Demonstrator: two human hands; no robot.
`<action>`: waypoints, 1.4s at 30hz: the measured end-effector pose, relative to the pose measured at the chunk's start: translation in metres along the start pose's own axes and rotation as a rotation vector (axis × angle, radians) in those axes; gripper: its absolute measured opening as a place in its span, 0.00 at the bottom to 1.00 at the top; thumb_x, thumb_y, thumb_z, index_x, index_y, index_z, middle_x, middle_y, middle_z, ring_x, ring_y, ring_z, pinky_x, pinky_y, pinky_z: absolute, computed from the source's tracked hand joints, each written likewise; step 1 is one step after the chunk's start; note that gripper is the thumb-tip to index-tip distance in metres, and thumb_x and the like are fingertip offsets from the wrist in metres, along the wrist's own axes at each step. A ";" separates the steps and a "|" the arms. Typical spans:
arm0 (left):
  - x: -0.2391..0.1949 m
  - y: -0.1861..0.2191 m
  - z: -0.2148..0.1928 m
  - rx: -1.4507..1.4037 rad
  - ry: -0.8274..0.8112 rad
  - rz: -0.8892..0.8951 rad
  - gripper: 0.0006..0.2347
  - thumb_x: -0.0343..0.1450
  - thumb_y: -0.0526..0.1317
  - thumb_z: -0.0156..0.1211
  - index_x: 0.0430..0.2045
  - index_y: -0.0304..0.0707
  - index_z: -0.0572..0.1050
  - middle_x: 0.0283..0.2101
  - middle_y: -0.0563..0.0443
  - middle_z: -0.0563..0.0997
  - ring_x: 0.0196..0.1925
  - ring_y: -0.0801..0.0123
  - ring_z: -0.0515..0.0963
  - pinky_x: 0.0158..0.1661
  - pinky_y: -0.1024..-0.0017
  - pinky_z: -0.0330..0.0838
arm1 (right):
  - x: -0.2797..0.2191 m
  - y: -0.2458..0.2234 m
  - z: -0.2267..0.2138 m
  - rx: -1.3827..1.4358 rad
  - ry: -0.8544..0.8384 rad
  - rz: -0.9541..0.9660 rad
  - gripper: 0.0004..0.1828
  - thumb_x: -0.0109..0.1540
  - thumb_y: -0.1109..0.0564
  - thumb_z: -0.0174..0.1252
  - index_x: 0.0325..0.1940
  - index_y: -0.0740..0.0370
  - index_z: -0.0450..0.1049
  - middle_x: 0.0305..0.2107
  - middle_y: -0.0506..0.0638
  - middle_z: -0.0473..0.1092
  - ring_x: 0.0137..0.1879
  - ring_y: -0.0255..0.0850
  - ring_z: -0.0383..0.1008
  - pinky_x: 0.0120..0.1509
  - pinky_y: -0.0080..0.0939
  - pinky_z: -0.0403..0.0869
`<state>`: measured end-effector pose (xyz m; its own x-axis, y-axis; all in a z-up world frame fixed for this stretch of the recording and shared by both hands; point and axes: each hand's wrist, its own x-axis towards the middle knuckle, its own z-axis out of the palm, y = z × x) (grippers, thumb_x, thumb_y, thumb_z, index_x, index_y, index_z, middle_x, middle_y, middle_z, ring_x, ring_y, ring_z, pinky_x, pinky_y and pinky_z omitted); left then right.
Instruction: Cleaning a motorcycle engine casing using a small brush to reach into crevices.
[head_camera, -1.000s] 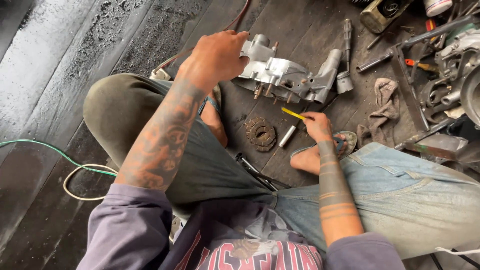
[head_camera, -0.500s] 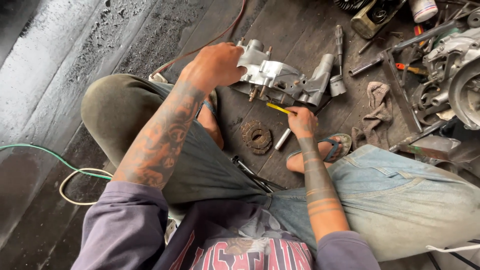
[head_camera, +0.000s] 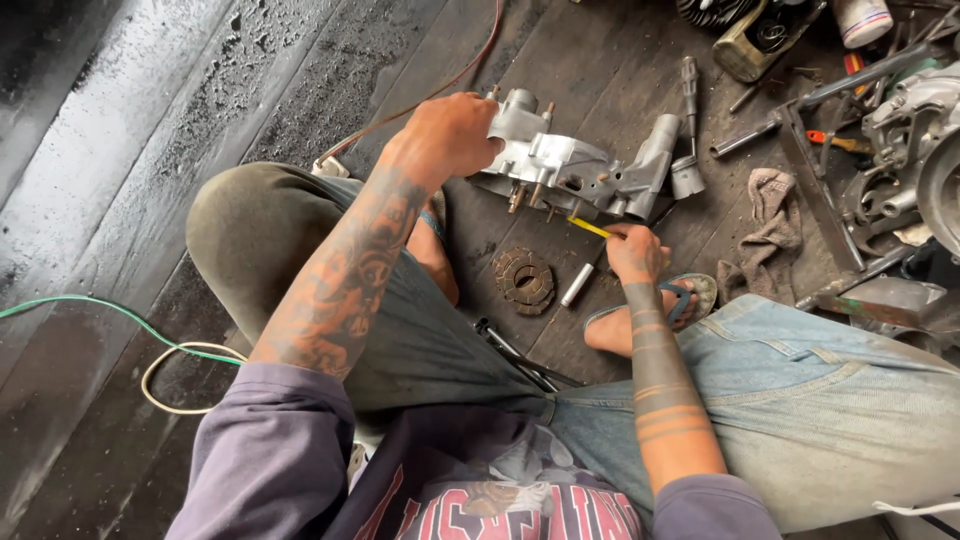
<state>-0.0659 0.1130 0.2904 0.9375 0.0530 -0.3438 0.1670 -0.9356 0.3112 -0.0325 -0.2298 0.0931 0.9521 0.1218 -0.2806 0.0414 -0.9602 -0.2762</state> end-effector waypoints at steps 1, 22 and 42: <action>0.000 0.001 -0.001 -0.004 -0.004 -0.004 0.14 0.72 0.44 0.58 0.44 0.33 0.78 0.44 0.41 0.83 0.44 0.47 0.83 0.43 0.53 0.77 | -0.006 -0.016 -0.013 0.095 -0.083 0.002 0.14 0.57 0.51 0.57 0.42 0.41 0.85 0.37 0.47 0.80 0.44 0.50 0.77 0.54 0.46 0.68; 0.008 0.001 0.011 0.000 0.008 0.008 0.15 0.70 0.45 0.61 0.43 0.33 0.79 0.44 0.40 0.83 0.44 0.46 0.83 0.41 0.53 0.77 | -0.022 -0.011 -0.013 0.138 0.020 -0.060 0.13 0.58 0.52 0.58 0.42 0.43 0.85 0.34 0.48 0.80 0.38 0.49 0.77 0.49 0.45 0.69; 0.011 0.010 0.005 0.004 -0.022 -0.014 0.14 0.71 0.45 0.62 0.42 0.33 0.81 0.40 0.42 0.85 0.38 0.50 0.85 0.39 0.56 0.78 | -0.018 0.003 0.005 0.172 0.055 -0.155 0.10 0.60 0.51 0.63 0.44 0.42 0.86 0.24 0.47 0.74 0.27 0.43 0.72 0.39 0.42 0.72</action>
<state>-0.0557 0.1020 0.2855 0.9281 0.0585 -0.3678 0.1790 -0.9361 0.3028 -0.0505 -0.2340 0.0928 0.9537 0.2458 -0.1734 0.1404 -0.8736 -0.4660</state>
